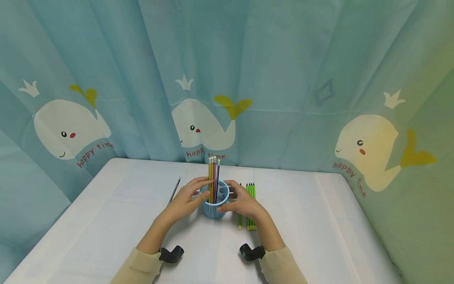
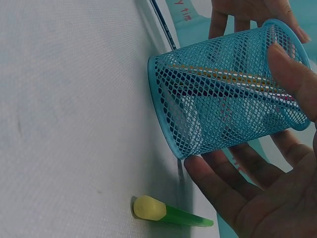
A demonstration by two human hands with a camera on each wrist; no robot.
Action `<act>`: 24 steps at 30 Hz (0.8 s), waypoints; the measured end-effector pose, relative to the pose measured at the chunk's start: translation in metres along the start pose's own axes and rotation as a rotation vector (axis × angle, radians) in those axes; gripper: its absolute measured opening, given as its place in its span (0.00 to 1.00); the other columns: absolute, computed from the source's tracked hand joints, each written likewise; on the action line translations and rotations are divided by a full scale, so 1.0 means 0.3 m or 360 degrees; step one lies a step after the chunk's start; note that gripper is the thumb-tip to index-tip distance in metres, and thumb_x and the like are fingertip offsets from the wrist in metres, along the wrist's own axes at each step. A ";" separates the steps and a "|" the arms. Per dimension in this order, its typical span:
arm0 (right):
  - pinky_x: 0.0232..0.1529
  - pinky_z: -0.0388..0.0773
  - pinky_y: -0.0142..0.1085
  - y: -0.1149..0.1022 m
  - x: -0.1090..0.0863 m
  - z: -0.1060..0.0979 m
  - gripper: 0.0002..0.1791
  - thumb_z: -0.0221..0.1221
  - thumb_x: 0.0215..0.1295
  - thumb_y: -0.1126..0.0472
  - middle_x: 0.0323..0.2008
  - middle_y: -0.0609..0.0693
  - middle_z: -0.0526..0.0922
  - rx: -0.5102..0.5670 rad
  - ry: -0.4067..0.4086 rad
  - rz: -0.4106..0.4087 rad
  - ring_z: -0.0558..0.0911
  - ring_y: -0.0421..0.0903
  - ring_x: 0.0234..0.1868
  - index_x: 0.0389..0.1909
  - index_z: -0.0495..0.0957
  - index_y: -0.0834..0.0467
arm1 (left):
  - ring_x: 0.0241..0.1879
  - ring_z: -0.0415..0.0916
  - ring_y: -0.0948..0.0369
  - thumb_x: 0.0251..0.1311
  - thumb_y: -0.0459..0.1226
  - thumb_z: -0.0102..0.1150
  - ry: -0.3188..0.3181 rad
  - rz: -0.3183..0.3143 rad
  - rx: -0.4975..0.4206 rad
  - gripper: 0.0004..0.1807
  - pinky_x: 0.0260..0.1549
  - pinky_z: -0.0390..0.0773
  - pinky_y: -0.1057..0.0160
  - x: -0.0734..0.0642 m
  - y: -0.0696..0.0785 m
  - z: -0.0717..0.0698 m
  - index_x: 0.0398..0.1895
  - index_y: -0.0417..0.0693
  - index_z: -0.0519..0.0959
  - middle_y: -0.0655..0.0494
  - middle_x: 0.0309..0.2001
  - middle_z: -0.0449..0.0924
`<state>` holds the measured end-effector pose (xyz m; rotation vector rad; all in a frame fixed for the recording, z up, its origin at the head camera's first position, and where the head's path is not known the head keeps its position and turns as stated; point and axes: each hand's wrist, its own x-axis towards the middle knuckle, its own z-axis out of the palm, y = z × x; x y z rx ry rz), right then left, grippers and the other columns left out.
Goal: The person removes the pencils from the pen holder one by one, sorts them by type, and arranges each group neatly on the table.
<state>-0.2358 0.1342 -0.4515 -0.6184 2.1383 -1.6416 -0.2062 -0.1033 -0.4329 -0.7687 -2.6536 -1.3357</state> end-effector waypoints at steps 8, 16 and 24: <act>0.61 0.74 0.57 -0.005 -0.003 -0.001 0.43 0.73 0.52 0.64 0.61 0.56 0.76 0.0022 -0.0003 -0.0006 0.76 0.60 0.61 0.69 0.65 0.54 | 0.68 0.67 0.52 0.71 0.49 0.55 0.0052 -0.0027 0.0025 0.24 0.57 0.79 0.48 0.001 0.000 -0.002 0.66 0.51 0.75 0.54 0.69 0.70; 0.62 0.73 0.57 -0.001 -0.003 -0.001 0.43 0.73 0.52 0.64 0.62 0.56 0.75 0.0042 -0.0012 -0.0007 0.75 0.60 0.62 0.69 0.65 0.54 | 0.66 0.70 0.54 0.70 0.47 0.58 0.0111 -0.0033 0.0012 0.23 0.55 0.81 0.50 -0.003 0.018 -0.016 0.64 0.49 0.77 0.56 0.65 0.72; 0.63 0.73 0.58 -0.001 0.000 -0.001 0.43 0.73 0.52 0.63 0.62 0.56 0.75 0.0037 -0.0009 0.0004 0.75 0.61 0.63 0.69 0.65 0.54 | 0.65 0.70 0.54 0.70 0.46 0.58 0.0179 0.0019 -0.0050 0.23 0.54 0.82 0.51 -0.006 0.048 -0.042 0.63 0.47 0.77 0.54 0.63 0.73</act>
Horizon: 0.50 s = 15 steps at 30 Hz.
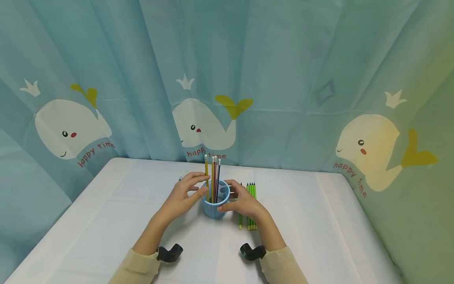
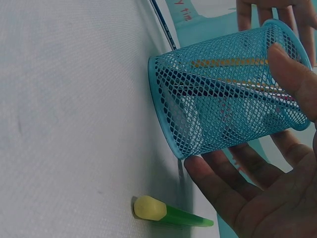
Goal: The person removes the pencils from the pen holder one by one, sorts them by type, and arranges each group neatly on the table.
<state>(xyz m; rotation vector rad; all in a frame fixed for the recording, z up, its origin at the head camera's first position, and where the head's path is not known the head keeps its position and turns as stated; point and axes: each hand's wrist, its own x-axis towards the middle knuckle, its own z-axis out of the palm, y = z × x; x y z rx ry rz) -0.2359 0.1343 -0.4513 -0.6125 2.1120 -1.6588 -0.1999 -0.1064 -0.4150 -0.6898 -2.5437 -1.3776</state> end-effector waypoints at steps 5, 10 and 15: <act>0.64 0.71 0.59 -0.001 -0.001 0.000 0.43 0.73 0.52 0.63 0.63 0.56 0.75 0.0003 0.0010 0.0019 0.74 0.61 0.63 0.69 0.65 0.54 | 0.63 0.72 0.56 0.70 0.45 0.59 0.0061 0.0053 -0.0047 0.21 0.52 0.83 0.54 0.005 0.019 -0.015 0.62 0.48 0.78 0.55 0.62 0.74; 0.64 0.71 0.59 -0.002 -0.001 0.001 0.42 0.73 0.52 0.64 0.63 0.56 0.75 0.0003 0.0010 0.0030 0.74 0.60 0.63 0.69 0.65 0.54 | 0.61 0.74 0.53 0.69 0.42 0.60 0.0111 0.0075 -0.0181 0.20 0.52 0.84 0.55 0.001 0.036 -0.035 0.62 0.48 0.78 0.53 0.62 0.75; 0.64 0.71 0.59 -0.004 0.001 0.002 0.42 0.73 0.52 0.64 0.63 0.56 0.75 0.0003 0.0006 0.0027 0.74 0.60 0.64 0.69 0.65 0.55 | 0.58 0.76 0.45 0.68 0.34 0.60 0.0155 0.0034 -0.0253 0.18 0.52 0.83 0.47 -0.009 0.115 -0.067 0.60 0.40 0.78 0.44 0.59 0.76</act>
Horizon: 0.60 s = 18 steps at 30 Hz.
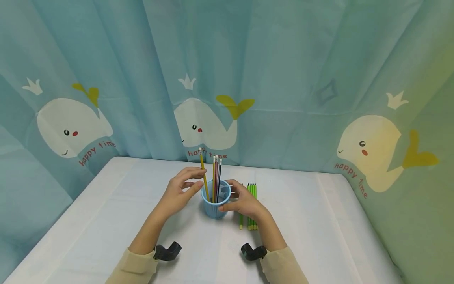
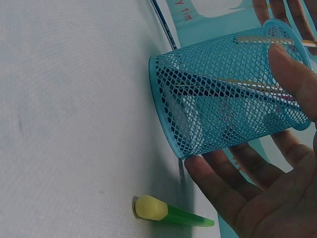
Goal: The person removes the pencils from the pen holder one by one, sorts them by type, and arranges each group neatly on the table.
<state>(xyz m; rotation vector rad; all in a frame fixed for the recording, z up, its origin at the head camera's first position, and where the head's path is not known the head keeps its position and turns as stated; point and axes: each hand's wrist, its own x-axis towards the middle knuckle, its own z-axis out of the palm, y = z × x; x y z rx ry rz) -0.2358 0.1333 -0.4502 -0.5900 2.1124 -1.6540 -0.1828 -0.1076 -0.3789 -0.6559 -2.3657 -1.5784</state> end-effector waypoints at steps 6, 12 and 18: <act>0.64 0.70 0.60 -0.002 -0.003 -0.001 0.42 0.73 0.52 0.64 0.63 0.56 0.75 -0.0003 0.0006 0.0002 0.73 0.61 0.64 0.68 0.66 0.55 | 0.56 0.79 0.47 0.68 0.33 0.60 0.0068 0.0006 -0.0005 0.19 0.52 0.83 0.47 0.009 -0.068 0.005 0.61 0.42 0.77 0.44 0.59 0.76; 0.64 0.70 0.60 0.000 -0.002 -0.003 0.42 0.74 0.52 0.63 0.63 0.57 0.75 -0.0007 0.0007 -0.0004 0.73 0.62 0.64 0.68 0.66 0.55 | 0.54 0.80 0.51 0.68 0.33 0.60 0.0084 0.0096 -0.0061 0.19 0.52 0.83 0.52 0.008 -0.071 -0.016 0.61 0.46 0.77 0.49 0.59 0.76; 0.63 0.71 0.59 0.002 -0.002 -0.003 0.42 0.73 0.52 0.63 0.63 0.56 0.75 -0.0009 0.0002 -0.0011 0.74 0.62 0.64 0.69 0.66 0.54 | 0.53 0.81 0.55 0.68 0.36 0.60 0.0133 0.0134 -0.0049 0.18 0.52 0.83 0.55 0.004 -0.044 -0.038 0.61 0.50 0.78 0.53 0.58 0.77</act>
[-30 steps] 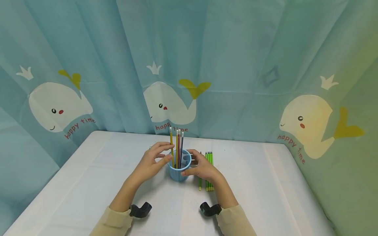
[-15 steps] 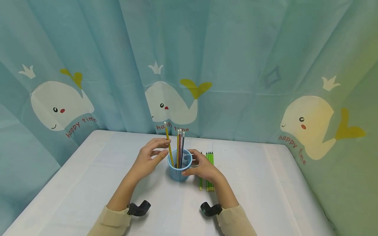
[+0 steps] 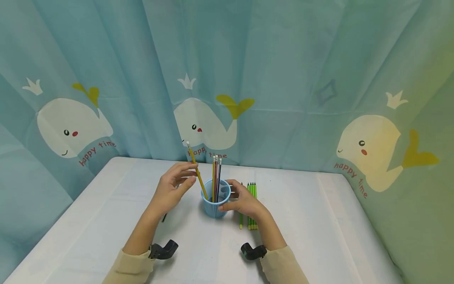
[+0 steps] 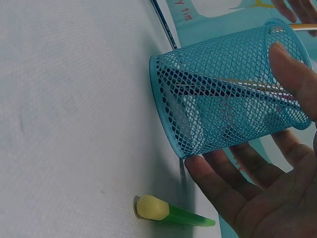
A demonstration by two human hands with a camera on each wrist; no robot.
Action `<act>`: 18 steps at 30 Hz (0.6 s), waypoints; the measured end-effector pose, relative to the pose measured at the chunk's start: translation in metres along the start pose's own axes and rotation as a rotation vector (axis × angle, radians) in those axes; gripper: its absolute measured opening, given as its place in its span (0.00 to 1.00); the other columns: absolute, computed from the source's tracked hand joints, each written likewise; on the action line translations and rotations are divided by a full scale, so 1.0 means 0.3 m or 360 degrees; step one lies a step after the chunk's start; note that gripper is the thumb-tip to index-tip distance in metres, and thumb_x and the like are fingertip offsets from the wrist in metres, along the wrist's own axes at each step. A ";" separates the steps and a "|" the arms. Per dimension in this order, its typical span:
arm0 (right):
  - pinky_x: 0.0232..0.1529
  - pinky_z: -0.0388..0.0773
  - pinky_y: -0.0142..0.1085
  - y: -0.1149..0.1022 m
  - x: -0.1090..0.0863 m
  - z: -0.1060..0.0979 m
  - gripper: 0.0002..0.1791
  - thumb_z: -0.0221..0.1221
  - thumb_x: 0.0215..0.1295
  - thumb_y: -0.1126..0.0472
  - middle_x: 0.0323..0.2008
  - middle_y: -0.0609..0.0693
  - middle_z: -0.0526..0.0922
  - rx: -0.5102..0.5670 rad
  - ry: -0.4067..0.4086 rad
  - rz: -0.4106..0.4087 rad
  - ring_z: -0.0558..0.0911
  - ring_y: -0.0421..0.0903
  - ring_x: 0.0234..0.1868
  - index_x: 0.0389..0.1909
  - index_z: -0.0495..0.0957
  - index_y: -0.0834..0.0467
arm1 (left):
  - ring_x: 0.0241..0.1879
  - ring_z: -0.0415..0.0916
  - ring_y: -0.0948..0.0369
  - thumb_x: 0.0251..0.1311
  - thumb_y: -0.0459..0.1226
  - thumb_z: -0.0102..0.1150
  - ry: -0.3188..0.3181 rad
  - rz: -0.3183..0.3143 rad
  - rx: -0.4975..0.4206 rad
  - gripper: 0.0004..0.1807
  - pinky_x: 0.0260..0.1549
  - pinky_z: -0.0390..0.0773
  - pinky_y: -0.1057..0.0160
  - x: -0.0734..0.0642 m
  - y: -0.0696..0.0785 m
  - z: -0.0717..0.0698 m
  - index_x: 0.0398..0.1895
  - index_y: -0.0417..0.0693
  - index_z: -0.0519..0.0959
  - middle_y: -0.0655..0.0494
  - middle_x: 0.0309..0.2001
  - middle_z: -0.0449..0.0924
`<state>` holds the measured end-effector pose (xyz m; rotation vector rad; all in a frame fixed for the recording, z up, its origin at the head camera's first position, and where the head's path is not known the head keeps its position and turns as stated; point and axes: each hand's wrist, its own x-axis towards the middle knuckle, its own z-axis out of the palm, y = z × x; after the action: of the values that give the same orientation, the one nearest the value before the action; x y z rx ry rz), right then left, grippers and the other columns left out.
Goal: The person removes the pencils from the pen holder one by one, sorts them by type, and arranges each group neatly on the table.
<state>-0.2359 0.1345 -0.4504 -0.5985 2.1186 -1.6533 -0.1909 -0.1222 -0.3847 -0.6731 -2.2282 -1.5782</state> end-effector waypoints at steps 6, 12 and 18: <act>0.63 0.71 0.58 0.000 -0.002 0.000 0.42 0.73 0.52 0.64 0.63 0.56 0.75 0.0012 -0.0013 -0.0021 0.74 0.62 0.63 0.68 0.66 0.54 | 0.52 0.82 0.54 0.68 0.33 0.60 0.0038 0.0068 -0.0014 0.18 0.51 0.84 0.59 0.001 0.012 -0.015 0.60 0.47 0.78 0.52 0.57 0.77; 0.63 0.71 0.58 -0.001 -0.003 0.001 0.42 0.73 0.52 0.64 0.63 0.57 0.75 0.0010 -0.0011 -0.0016 0.74 0.62 0.63 0.69 0.66 0.54 | 0.51 0.81 0.54 0.67 0.31 0.60 0.0075 0.0114 -0.0039 0.18 0.50 0.84 0.61 -0.002 0.029 -0.028 0.59 0.44 0.78 0.51 0.56 0.77; 0.63 0.71 0.59 -0.001 -0.003 0.002 0.43 0.74 0.52 0.64 0.63 0.56 0.74 -0.0008 -0.0005 -0.0009 0.74 0.62 0.64 0.69 0.66 0.54 | 0.50 0.81 0.56 0.66 0.30 0.60 0.0135 0.0126 -0.0043 0.15 0.48 0.85 0.62 -0.003 0.025 -0.043 0.55 0.47 0.79 0.52 0.54 0.79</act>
<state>-0.2348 0.1345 -0.4502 -0.6089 2.1219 -1.6495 -0.1860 -0.1324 -0.3751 -0.6797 -2.0970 -1.5714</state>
